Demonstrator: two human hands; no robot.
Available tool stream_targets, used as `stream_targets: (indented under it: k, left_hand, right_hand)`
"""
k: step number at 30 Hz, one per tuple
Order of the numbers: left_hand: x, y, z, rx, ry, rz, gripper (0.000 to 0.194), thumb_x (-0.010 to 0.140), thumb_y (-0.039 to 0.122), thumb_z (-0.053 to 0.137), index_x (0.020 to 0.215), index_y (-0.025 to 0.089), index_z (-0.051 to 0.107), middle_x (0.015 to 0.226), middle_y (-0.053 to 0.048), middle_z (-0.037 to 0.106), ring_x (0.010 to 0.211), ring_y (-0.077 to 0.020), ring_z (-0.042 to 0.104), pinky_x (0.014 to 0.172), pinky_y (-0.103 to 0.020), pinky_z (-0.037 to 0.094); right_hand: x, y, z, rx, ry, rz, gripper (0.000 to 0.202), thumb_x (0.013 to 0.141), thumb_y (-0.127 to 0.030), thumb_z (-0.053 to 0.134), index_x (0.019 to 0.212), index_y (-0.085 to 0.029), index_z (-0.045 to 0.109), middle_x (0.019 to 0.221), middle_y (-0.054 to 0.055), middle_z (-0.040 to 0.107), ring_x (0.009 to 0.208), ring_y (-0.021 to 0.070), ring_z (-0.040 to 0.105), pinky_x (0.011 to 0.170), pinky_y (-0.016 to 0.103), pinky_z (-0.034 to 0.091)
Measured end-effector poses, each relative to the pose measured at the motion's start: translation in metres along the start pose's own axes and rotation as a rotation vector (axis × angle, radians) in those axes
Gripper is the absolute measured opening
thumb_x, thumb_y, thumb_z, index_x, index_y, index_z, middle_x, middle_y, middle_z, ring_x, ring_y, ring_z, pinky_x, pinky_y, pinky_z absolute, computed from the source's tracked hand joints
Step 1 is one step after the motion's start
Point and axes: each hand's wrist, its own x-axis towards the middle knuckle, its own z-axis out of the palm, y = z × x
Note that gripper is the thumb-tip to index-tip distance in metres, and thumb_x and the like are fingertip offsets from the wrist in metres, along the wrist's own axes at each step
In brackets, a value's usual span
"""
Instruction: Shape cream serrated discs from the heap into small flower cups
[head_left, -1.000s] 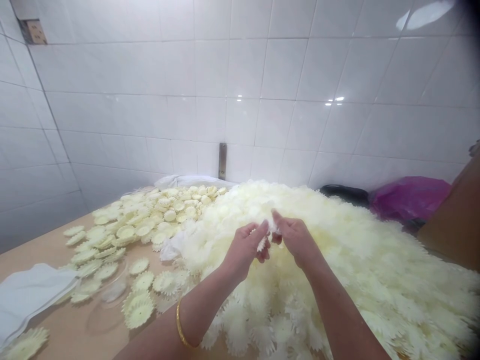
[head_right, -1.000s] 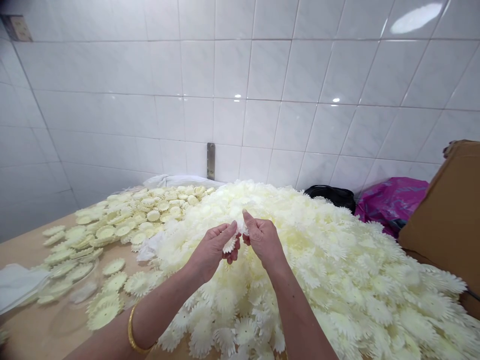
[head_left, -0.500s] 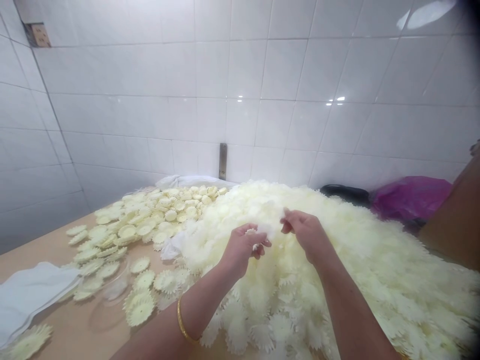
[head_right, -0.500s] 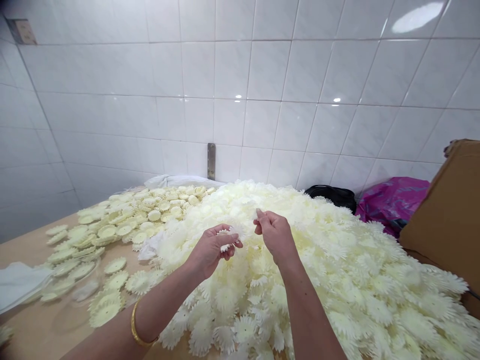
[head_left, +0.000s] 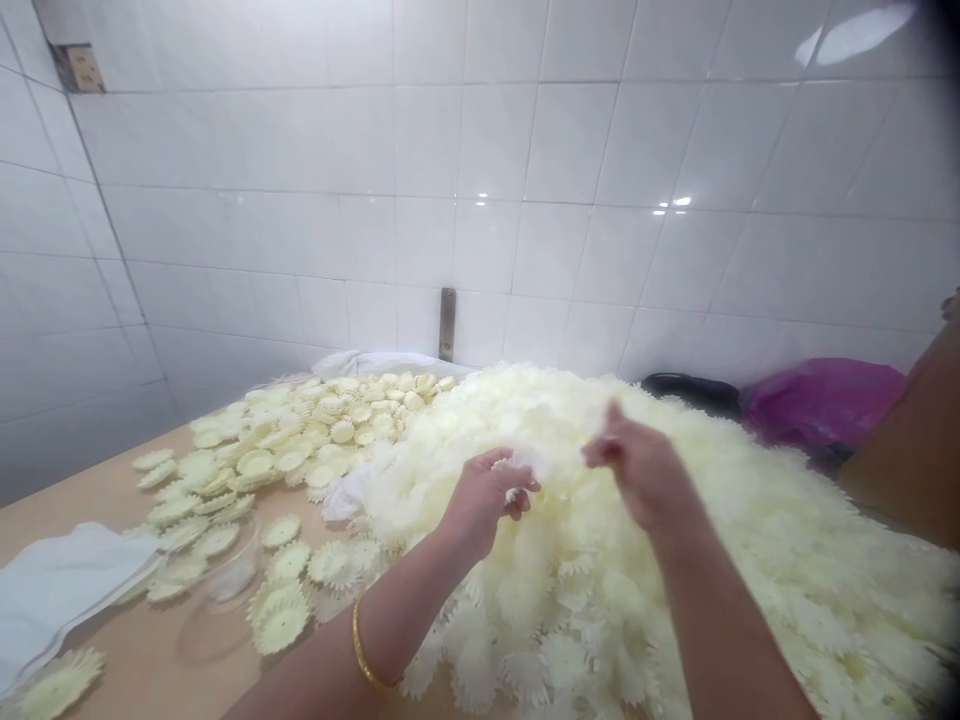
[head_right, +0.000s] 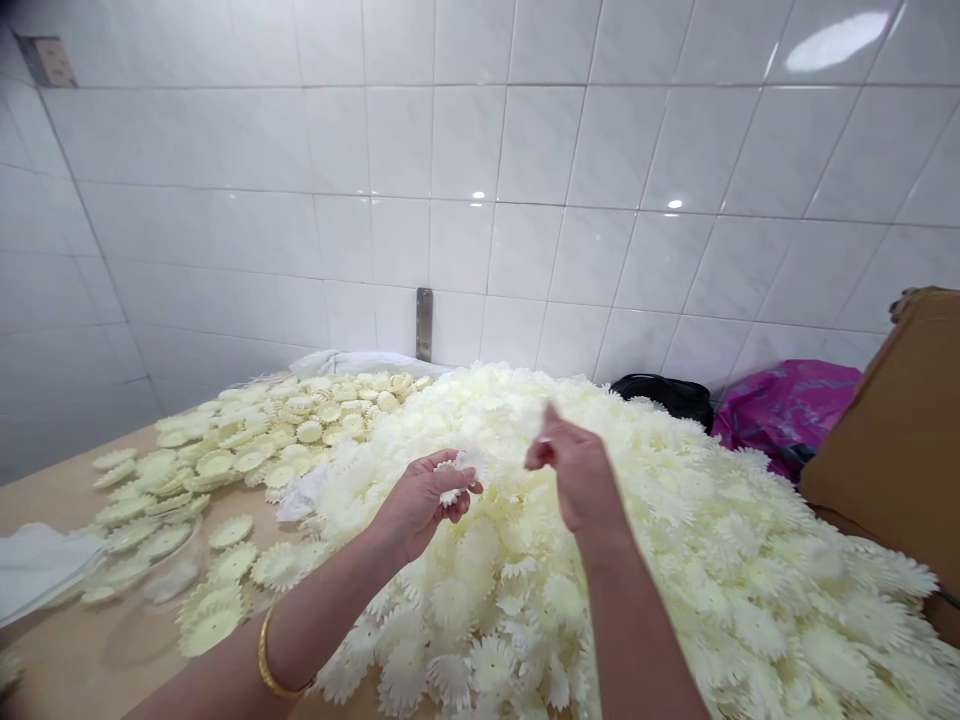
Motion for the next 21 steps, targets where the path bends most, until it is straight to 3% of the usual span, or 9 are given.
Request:
stream_targets:
  k: [2, 4, 6, 8, 10, 12, 16, 21]
  left_hand:
    - [0.000, 0.000, 0.000, -0.022, 0.017, -0.035, 0.038, 0.062, 0.017, 0.064, 0.096, 0.012, 0.047, 0.059, -0.004, 0.058, 0.042, -0.0076, 0.044, 0.043, -0.020, 0.030]
    - [-0.001, 0.001, 0.000, -0.032, 0.012, -0.057, 0.038, 0.064, 0.016, 0.063, 0.098, 0.011, 0.047, 0.059, -0.004, 0.057, 0.042, -0.0077, 0.044, 0.043, -0.020, 0.030]
    - [-0.001, 0.001, 0.000, -0.028, -0.002, -0.065, 0.032, 0.064, 0.017, 0.062, 0.093, 0.011, 0.048, 0.060, -0.004, 0.056, 0.042, -0.0071, 0.044, 0.042, -0.020, 0.030]
    - [0.000, 0.001, 0.000, -0.024, -0.023, -0.048, 0.024, 0.066, 0.018, 0.061, 0.086, 0.011, 0.050, 0.064, -0.004, 0.056, 0.042, -0.0060, 0.044, 0.041, -0.019, 0.030]
    - [0.001, 0.001, -0.002, -0.036, -0.054, -0.012, 0.017, 0.068, 0.020, 0.060, 0.081, 0.011, 0.052, 0.070, -0.005, 0.057, 0.042, -0.0051, 0.045, 0.040, -0.018, 0.030]
    - [0.003, 0.001, -0.003, -0.069, -0.090, 0.008, 0.015, 0.069, 0.020, 0.059, 0.079, 0.011, 0.053, 0.075, -0.005, 0.056, 0.043, -0.0051, 0.047, 0.039, -0.018, 0.030]
    - [0.005, 0.002, -0.005, -0.139, -0.135, -0.030, 0.013, 0.068, 0.017, 0.059, 0.079, 0.012, 0.053, 0.076, -0.004, 0.056, 0.045, -0.0061, 0.051, 0.039, -0.018, 0.031]
    - [0.004, 0.004, -0.006, -0.131, -0.099, -0.044, 0.018, 0.065, 0.017, 0.063, 0.080, 0.013, 0.052, 0.076, -0.004, 0.057, 0.045, -0.0052, 0.050, 0.041, -0.017, 0.032]
  right_hand:
    - [0.006, -0.005, -0.017, 0.305, 0.112, -0.053, 0.045, 0.065, -0.054, 0.062, 0.047, -0.018, 0.042, 0.042, -0.006, 0.042, 0.044, 0.0092, 0.044, 0.063, 0.030, 0.046]
    - [0.010, -0.006, -0.027, 0.384, 0.194, -0.071, 0.044, 0.066, -0.050, 0.063, 0.045, -0.019, 0.040, 0.041, -0.006, 0.040, 0.043, 0.0088, 0.043, 0.062, 0.030, 0.046]
    - [0.009, -0.002, -0.023, 0.231, 0.168, 0.002, 0.039, 0.062, -0.048, 0.067, 0.047, -0.019, 0.046, 0.040, -0.005, 0.043, 0.044, 0.0100, 0.044, 0.058, 0.028, 0.044]
    - [0.003, 0.004, -0.008, -0.043, -0.029, 0.103, 0.039, 0.060, -0.050, 0.067, 0.048, -0.017, 0.052, 0.044, -0.001, 0.048, 0.049, 0.0121, 0.048, 0.060, 0.028, 0.043]
    - [-0.003, 0.010, 0.010, -0.252, -0.258, 0.147, 0.045, 0.066, -0.056, 0.059, 0.049, -0.014, 0.055, 0.050, 0.002, 0.053, 0.054, 0.0136, 0.050, 0.061, 0.028, 0.041]
    - [-0.008, 0.014, 0.023, -0.338, -0.337, 0.142, 0.048, 0.069, -0.058, 0.054, 0.052, -0.014, 0.055, 0.051, 0.002, 0.053, 0.053, 0.0130, 0.048, 0.057, 0.026, 0.039]
    - [-0.009, 0.019, 0.030, -0.438, -0.282, 0.057, 0.044, 0.072, -0.055, 0.047, 0.054, -0.015, 0.052, 0.051, 0.000, 0.048, 0.052, 0.0123, 0.045, 0.051, 0.024, 0.036]
    - [-0.004, 0.026, 0.024, -0.570, -0.134, -0.050, 0.035, 0.073, -0.046, 0.046, 0.052, -0.018, 0.042, 0.048, -0.004, 0.037, 0.048, 0.0099, 0.034, 0.047, 0.022, 0.028]
